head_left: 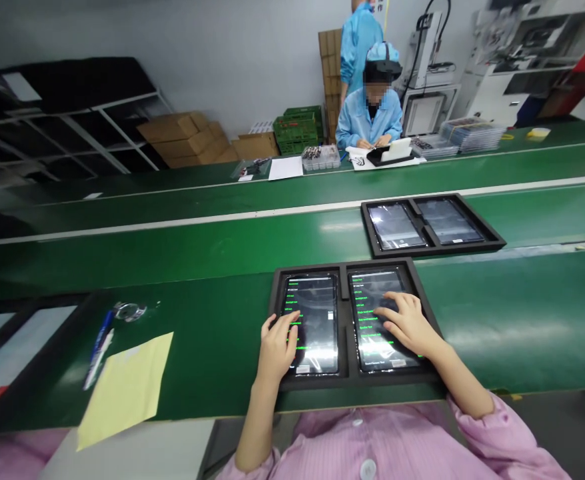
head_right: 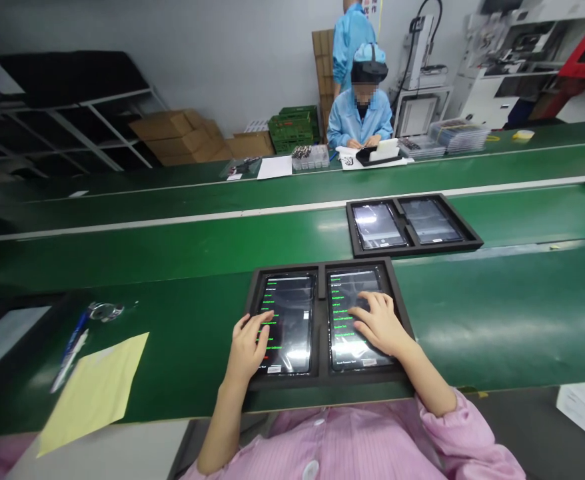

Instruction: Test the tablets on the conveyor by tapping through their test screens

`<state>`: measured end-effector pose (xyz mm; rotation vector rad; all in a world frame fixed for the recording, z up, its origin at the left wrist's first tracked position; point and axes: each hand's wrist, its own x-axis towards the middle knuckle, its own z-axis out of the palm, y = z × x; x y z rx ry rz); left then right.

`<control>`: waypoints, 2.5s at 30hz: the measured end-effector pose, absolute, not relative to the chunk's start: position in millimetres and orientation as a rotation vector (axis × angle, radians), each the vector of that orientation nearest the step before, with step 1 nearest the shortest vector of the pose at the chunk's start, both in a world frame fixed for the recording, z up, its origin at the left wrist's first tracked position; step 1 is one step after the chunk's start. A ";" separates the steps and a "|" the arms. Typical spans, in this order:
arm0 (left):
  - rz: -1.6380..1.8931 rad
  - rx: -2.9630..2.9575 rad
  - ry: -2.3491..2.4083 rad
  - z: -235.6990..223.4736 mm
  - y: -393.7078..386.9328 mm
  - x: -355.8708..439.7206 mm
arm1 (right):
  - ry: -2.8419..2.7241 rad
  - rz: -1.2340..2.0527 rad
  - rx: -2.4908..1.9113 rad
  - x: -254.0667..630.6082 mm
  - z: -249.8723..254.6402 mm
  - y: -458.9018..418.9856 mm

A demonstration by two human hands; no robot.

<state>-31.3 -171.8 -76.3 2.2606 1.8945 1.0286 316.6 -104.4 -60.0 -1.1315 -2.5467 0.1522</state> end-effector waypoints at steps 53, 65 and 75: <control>0.462 2.580 1.464 -41.0 -55.5 -8.1 | -2.406 0.307 -1.026 333.9 -59.5 -21.4; 0.608 2.423 1.717 -52.0 -49.2 -22.5 | -2.192 0.275 -1.298 339.9 -69.3 -17.0; 0.434 2.420 1.751 -60.1 -35.3 -24.5 | -2.178 0.254 -1.600 332.5 -66.0 -12.0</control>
